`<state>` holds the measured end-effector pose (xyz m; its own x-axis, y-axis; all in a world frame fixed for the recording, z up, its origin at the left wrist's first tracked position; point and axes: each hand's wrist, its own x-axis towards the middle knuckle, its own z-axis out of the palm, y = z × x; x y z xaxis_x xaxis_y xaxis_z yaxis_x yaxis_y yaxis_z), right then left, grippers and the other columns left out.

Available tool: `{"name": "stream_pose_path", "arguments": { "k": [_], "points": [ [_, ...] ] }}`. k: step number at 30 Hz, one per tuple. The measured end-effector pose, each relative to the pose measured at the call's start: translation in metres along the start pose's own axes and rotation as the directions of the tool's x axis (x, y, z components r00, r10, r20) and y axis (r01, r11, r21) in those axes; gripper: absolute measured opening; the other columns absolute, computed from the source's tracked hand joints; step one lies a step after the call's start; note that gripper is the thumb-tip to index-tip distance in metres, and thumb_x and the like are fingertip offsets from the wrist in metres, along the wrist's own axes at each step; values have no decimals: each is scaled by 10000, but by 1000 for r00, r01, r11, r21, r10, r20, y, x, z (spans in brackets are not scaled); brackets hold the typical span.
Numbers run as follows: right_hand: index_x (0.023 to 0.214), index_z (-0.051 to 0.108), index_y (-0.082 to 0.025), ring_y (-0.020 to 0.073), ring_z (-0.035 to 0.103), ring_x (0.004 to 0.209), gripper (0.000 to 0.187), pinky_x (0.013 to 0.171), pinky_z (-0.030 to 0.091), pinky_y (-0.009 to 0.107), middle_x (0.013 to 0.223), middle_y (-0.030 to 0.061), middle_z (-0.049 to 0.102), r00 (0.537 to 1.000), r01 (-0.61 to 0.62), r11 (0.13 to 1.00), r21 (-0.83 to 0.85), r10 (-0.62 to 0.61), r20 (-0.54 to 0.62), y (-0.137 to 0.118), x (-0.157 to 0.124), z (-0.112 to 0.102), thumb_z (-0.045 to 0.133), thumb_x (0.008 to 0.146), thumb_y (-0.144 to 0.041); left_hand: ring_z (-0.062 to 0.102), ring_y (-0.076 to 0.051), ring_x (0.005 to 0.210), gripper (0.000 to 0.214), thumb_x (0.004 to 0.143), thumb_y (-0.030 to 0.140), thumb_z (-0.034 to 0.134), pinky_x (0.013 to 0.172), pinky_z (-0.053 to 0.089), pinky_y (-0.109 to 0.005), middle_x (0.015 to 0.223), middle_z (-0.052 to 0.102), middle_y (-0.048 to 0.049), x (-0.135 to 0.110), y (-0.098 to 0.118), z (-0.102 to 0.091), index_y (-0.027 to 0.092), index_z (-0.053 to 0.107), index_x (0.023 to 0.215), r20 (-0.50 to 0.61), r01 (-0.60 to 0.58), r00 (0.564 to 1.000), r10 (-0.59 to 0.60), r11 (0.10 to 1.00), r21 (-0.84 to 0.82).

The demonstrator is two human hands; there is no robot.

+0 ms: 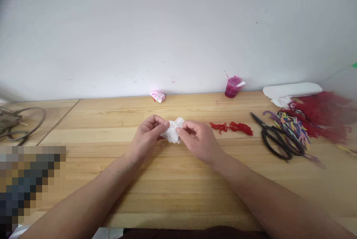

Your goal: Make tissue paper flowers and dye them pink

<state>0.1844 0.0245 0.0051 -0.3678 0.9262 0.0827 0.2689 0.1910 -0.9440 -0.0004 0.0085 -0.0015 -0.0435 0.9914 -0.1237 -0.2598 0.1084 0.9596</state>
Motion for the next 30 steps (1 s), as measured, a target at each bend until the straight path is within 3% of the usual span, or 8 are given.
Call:
{"name": "stream_pose_path", "arguments": {
  "k": [5,7,9,12,15,17,22,30],
  "points": [
    [793,673,-202,154,591,677,245,640,461,288,746,2,674,996,13,998,-57,-18,-87,-4,1,-5,641,945,-392,550,-90,601,364,780,431,832,596,465,-232,676,633,23,3,0,-2,166,584,807,-18,-37,999,38,998,46],
    [850,681,-209,170,635,723,177,702,508,308,791,13,701,975,113,983,-143,-137,-177,-5,0,-8,655,940,-360,553,-94,594,382,773,449,835,588,468,-234,673,635,22,3,0,-2,169,577,809,-34,-29,999,30,999,37],
    [969,679,-215,189,665,805,122,788,539,341,892,31,718,917,266,927,-265,-328,-226,-5,-2,-9,698,913,-321,547,-91,581,398,761,459,842,572,465,-230,670,634,25,3,1,-2,170,574,815,-41,-20,999,21,999,26],
    [1198,630,-221,253,675,1052,391,953,545,413,1148,90,706,818,471,773,-425,-563,-120,-2,-5,-5,790,848,-285,527,-77,559,398,756,452,847,537,434,-206,655,628,28,2,2,-1,159,584,819,-31,-25,999,27,998,53],
    [1297,587,-233,271,652,1183,506,1031,536,433,1229,104,695,779,556,685,-471,-627,9,3,-5,2,798,838,-201,526,-69,547,385,765,438,842,513,410,-190,654,638,24,0,4,0,149,595,823,0,-43,999,43,996,79],
    [1264,606,-234,248,686,1104,438,979,564,403,1150,88,725,773,562,675,-479,-635,11,6,-3,5,762,863,-152,537,-74,541,381,774,441,834,508,421,-195,657,646,22,0,5,0,151,594,833,14,-38,999,37,996,76],
    [977,678,-225,180,711,860,110,811,572,320,911,32,750,772,542,682,-490,-635,-29,5,-1,3,687,928,-127,555,-85,555,374,776,448,831,525,464,-208,670,645,19,1,4,1,155,614,856,31,-22,999,19,997,75],
    [917,699,-214,121,639,665,132,595,487,252,804,-13,730,879,357,856,-374,-444,-176,0,2,-3,674,877,-90,637,-114,676,499,830,656,718,610,548,-245,851,660,-9,-3,11,3,181,669,974,11,30,999,-30,999,25]
  ]
}}
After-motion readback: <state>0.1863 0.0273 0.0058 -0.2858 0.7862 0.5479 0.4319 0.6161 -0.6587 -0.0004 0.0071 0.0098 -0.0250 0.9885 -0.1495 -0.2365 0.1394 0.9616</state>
